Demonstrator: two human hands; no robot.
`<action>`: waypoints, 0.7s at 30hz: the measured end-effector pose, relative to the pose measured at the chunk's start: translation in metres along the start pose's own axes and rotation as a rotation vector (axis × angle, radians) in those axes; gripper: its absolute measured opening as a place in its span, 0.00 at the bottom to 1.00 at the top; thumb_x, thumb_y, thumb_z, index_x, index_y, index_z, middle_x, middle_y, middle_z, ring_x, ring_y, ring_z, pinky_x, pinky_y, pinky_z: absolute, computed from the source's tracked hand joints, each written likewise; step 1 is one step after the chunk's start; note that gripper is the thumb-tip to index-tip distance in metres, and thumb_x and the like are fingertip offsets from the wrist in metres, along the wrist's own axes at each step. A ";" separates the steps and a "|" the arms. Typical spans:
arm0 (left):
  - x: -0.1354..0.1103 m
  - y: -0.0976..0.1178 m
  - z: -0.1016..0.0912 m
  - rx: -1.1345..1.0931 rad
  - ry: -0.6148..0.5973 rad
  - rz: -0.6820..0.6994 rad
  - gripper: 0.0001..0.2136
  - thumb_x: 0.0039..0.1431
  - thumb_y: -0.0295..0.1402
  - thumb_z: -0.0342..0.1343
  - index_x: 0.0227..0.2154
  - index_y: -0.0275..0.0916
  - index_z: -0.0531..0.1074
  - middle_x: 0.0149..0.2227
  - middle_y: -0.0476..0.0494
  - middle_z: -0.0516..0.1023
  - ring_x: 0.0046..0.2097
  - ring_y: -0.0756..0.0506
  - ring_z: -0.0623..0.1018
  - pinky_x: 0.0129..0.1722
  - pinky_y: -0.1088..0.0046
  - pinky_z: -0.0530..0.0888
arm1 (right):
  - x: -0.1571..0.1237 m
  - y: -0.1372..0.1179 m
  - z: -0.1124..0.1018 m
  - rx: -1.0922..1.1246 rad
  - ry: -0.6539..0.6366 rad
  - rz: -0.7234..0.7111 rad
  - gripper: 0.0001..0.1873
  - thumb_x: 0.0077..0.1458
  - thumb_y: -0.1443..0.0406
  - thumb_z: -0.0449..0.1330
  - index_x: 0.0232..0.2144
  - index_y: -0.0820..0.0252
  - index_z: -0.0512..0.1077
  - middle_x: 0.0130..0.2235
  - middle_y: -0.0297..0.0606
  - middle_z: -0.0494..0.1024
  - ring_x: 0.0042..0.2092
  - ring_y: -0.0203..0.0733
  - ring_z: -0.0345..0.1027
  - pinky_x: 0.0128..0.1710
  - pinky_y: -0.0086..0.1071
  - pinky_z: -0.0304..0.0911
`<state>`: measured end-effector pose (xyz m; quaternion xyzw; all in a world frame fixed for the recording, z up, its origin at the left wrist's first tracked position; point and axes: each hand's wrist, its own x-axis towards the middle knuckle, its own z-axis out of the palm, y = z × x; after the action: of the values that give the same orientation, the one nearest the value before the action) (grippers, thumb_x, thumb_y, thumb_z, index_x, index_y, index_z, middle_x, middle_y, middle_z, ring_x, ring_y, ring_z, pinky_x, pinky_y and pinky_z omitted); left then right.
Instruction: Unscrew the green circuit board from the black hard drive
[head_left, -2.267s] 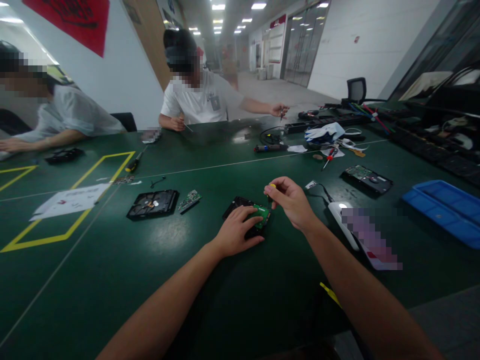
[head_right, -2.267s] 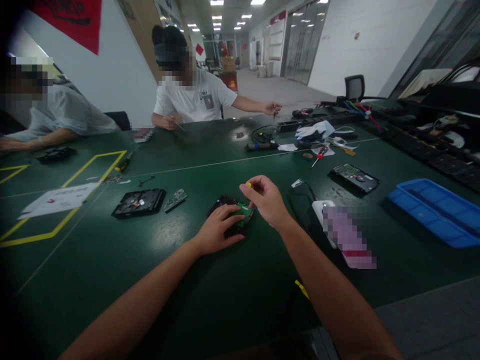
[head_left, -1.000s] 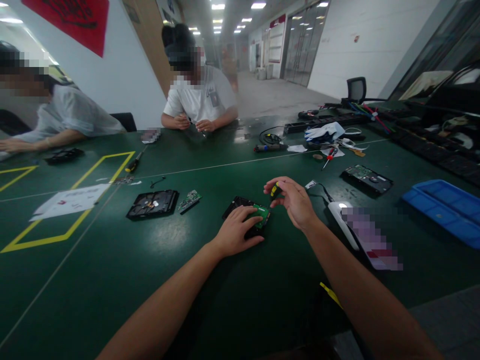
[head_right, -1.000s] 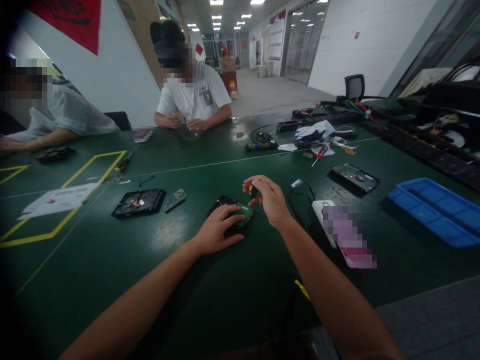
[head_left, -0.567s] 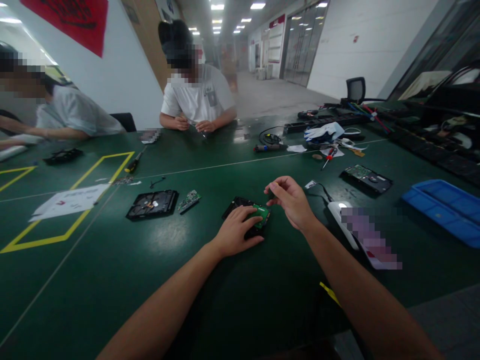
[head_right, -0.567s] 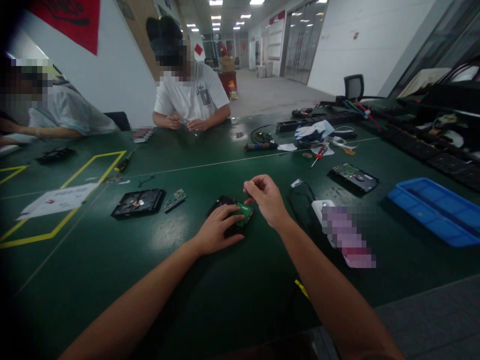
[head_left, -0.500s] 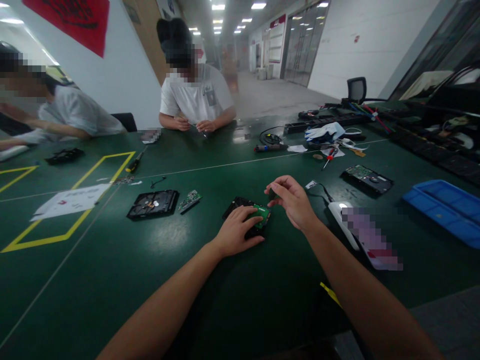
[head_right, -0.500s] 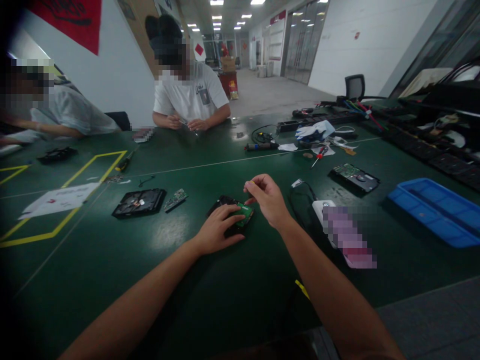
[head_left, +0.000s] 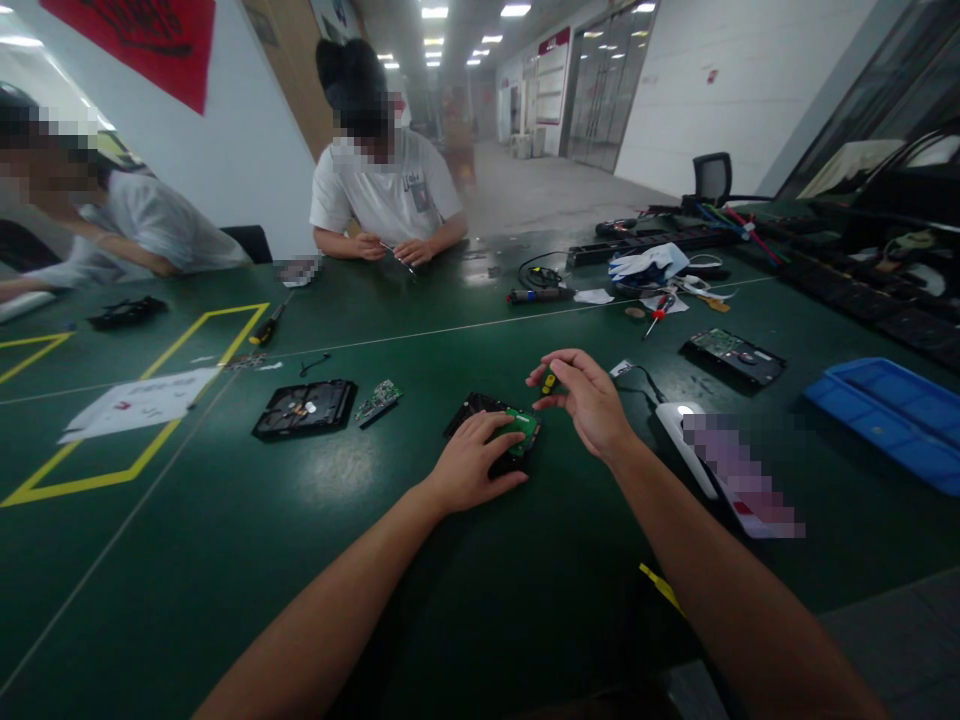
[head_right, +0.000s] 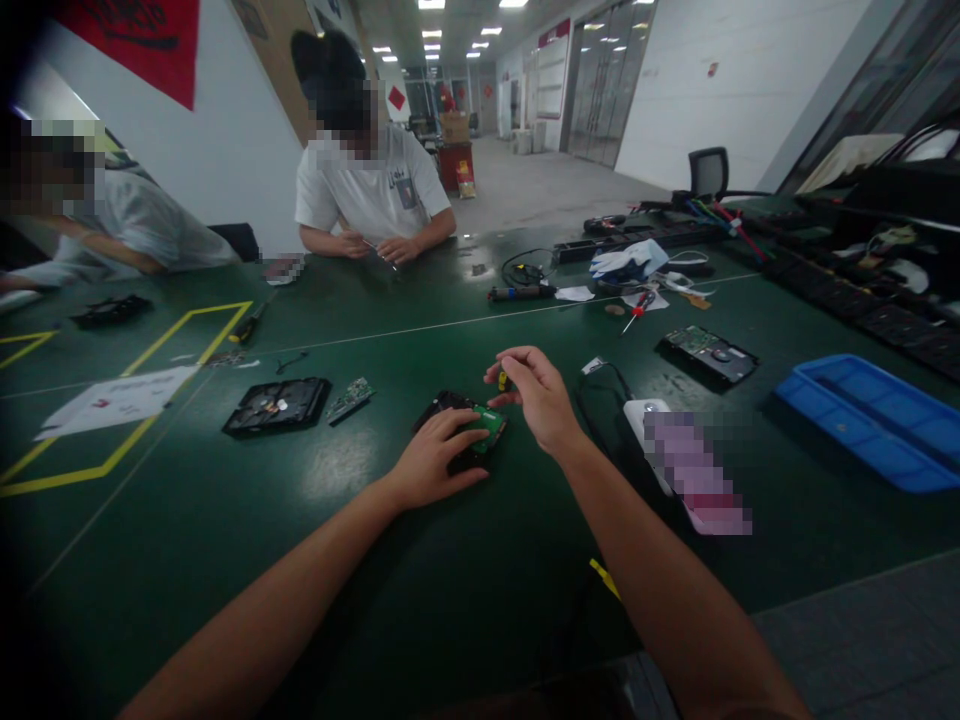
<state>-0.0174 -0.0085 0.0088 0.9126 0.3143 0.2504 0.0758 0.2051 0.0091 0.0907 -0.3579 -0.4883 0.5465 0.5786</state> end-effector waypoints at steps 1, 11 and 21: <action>0.000 0.000 0.001 0.000 0.002 -0.003 0.27 0.63 0.50 0.62 0.61 0.43 0.70 0.64 0.35 0.69 0.65 0.34 0.69 0.65 0.46 0.67 | 0.000 0.001 0.000 0.012 0.010 -0.003 0.10 0.62 0.55 0.63 0.41 0.54 0.73 0.39 0.38 0.79 0.44 0.45 0.75 0.34 0.36 0.75; 0.000 0.000 0.002 -0.014 0.012 -0.005 0.26 0.64 0.51 0.61 0.60 0.45 0.70 0.63 0.36 0.69 0.65 0.33 0.69 0.65 0.44 0.67 | 0.001 0.000 -0.002 -0.110 -0.045 -0.025 0.12 0.63 0.54 0.64 0.42 0.53 0.80 0.41 0.38 0.78 0.45 0.42 0.72 0.35 0.33 0.74; 0.000 0.000 0.000 -0.008 -0.003 -0.012 0.27 0.64 0.50 0.61 0.61 0.45 0.69 0.64 0.36 0.69 0.65 0.34 0.69 0.65 0.45 0.67 | 0.000 -0.004 0.000 -0.093 -0.022 -0.022 0.15 0.62 0.51 0.64 0.43 0.53 0.74 0.42 0.39 0.82 0.46 0.44 0.76 0.31 0.31 0.72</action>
<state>-0.0175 -0.0087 0.0088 0.9108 0.3185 0.2496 0.0816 0.2066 0.0086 0.0943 -0.3731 -0.5235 0.5205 0.5620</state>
